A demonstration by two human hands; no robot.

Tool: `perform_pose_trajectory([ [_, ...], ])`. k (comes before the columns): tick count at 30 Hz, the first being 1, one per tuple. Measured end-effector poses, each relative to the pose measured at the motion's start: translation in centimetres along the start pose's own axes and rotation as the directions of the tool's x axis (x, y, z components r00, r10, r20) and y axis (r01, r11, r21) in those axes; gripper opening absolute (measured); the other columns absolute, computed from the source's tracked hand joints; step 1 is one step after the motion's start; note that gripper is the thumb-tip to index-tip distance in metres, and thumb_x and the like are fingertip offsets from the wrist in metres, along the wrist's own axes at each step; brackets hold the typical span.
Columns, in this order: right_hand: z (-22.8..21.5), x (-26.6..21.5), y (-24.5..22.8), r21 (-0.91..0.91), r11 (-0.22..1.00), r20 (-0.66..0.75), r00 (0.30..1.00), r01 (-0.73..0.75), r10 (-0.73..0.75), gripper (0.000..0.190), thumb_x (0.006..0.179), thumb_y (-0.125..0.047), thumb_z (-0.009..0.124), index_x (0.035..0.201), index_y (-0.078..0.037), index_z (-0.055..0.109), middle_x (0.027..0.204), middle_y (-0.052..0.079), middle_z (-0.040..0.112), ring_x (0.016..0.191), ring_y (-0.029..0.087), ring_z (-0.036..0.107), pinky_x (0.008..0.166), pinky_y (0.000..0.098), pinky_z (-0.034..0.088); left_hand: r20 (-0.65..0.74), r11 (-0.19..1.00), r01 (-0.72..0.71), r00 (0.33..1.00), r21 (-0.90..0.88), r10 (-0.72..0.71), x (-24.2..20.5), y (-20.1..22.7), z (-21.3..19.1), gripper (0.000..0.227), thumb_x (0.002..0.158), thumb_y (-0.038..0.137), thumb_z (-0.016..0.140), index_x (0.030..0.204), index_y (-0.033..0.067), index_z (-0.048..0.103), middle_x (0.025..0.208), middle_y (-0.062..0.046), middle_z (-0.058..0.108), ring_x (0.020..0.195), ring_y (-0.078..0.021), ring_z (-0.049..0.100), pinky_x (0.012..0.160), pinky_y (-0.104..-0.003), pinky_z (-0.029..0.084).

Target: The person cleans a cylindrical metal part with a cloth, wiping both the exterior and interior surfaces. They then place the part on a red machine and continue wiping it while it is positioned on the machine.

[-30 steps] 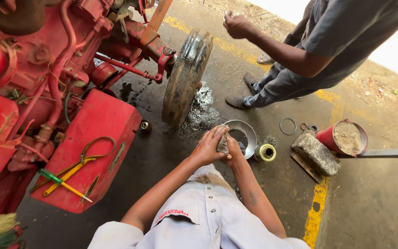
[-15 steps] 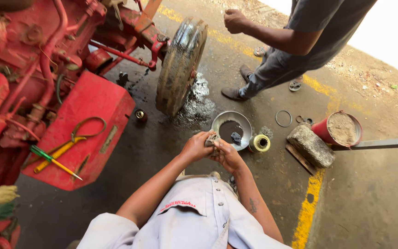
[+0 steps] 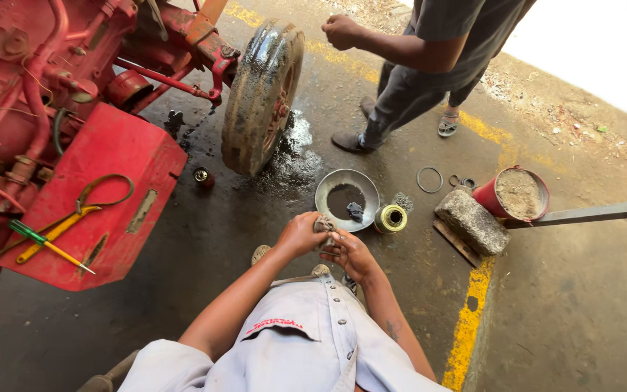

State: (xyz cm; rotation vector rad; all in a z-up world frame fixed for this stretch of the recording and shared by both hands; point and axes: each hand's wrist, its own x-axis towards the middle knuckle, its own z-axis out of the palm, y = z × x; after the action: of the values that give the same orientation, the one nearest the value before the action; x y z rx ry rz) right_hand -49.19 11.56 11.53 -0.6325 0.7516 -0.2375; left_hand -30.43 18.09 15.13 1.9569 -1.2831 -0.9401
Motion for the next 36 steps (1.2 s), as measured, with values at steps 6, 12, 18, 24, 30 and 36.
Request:
perform_pose_trajectory([
  [6, -2.3, -0.8, 0.1, 0.014, 1.0, -0.101, 0.995, 0.006, -0.005, 0.043, 0.098, -0.025, 0.058, 0.138, -0.009, 0.058, 0.12, 0.01, 0.07, 0.107, 0.022, 0.068, 0.09, 0.0391, 0.056, -0.045, 1.0, -0.015, 0.999, -0.002, 0.015, 0.6, 0.1, 1.2, 0.039, 0.077, 0.031, 0.078, 0.109, 0.0096, 0.072, 0.108, -0.016, 0.073, 0.101, -0.0358, 0.07, 0.086, -0.046, 0.056],
  [12, -5.8, -1.6, 0.4, 0.088, 0.991, -0.19, 0.979, 0.098, -0.08, 0.036, 0.102, -0.019, 0.055, 0.132, 0.0, 0.058, 0.117, 0.015, 0.074, 0.101, 0.023, 0.071, 0.087, 0.0382, 0.057, -0.097, 0.999, -0.027, 0.995, 0.037, 0.031, 0.7, -0.8, 2.4, 0.05, 0.076, 0.035, 0.081, 0.116, 0.0072, 0.07, 0.115, -0.018, 0.07, 0.107, -0.0366, 0.068, 0.091, -0.046, 0.054],
  [18, -8.8, -1.6, 1.4, 0.12, 0.984, -0.335, 0.939, 0.128, -0.082, 0.034, 0.102, -0.017, 0.05, 0.13, 0.0, 0.06, 0.114, 0.016, 0.074, 0.099, 0.024, 0.072, 0.084, 0.0378, 0.059, -0.07, 0.999, 0.021, 0.997, 0.044, -0.018, 0.8, -1.0, 2.8, 0.053, 0.077, 0.037, 0.081, 0.12, 0.0072, 0.069, 0.118, -0.017, 0.071, 0.111, -0.0348, 0.067, 0.096, -0.044, 0.053],
  [24, -11.0, -1.7, 2.8, 0.158, 0.979, -0.4, 0.915, 0.127, -0.054, 0.032, 0.103, -0.016, 0.048, 0.129, 0.0, 0.06, 0.113, 0.017, 0.073, 0.096, 0.024, 0.071, 0.083, 0.0375, 0.059, -0.066, 0.999, 0.019, 0.998, 0.045, -0.016, 0.4, 0.5, 3.0, 0.049, 0.078, 0.036, 0.081, 0.117, 0.0085, 0.07, 0.116, -0.015, 0.07, 0.108, -0.0351, 0.068, 0.092, -0.045, 0.054],
  [30, -12.3, -1.7, 3.1, 0.112, 0.988, -0.463, 0.886, 0.102, -0.039, 0.033, 0.104, -0.017, 0.046, 0.129, -0.001, 0.06, 0.112, 0.017, 0.073, 0.096, 0.024, 0.071, 0.082, 0.0382, 0.059, -0.025, 0.996, 0.082, 0.996, 0.033, -0.081, 0.1, 1.9, 3.3, 0.044, 0.08, 0.034, 0.079, 0.116, 0.0119, 0.07, 0.114, -0.012, 0.071, 0.106, -0.0325, 0.069, 0.091, -0.044, 0.055],
  [36, -13.6, -2.1, 3.2, 0.101, 0.99, -0.469, 0.882, 0.094, -0.035, 0.03, 0.105, -0.018, 0.048, 0.126, -0.001, 0.061, 0.11, 0.015, 0.074, 0.093, 0.022, 0.071, 0.081, 0.0374, 0.059, -0.054, 0.997, 0.054, 0.997, 0.056, -0.051, 0.5, 1.3, 4.7, 0.049, 0.082, 0.03, 0.077, 0.125, 0.012, 0.065, 0.122, -0.012, 0.068, 0.111, -0.0336, 0.066, 0.094, -0.044, 0.053],
])
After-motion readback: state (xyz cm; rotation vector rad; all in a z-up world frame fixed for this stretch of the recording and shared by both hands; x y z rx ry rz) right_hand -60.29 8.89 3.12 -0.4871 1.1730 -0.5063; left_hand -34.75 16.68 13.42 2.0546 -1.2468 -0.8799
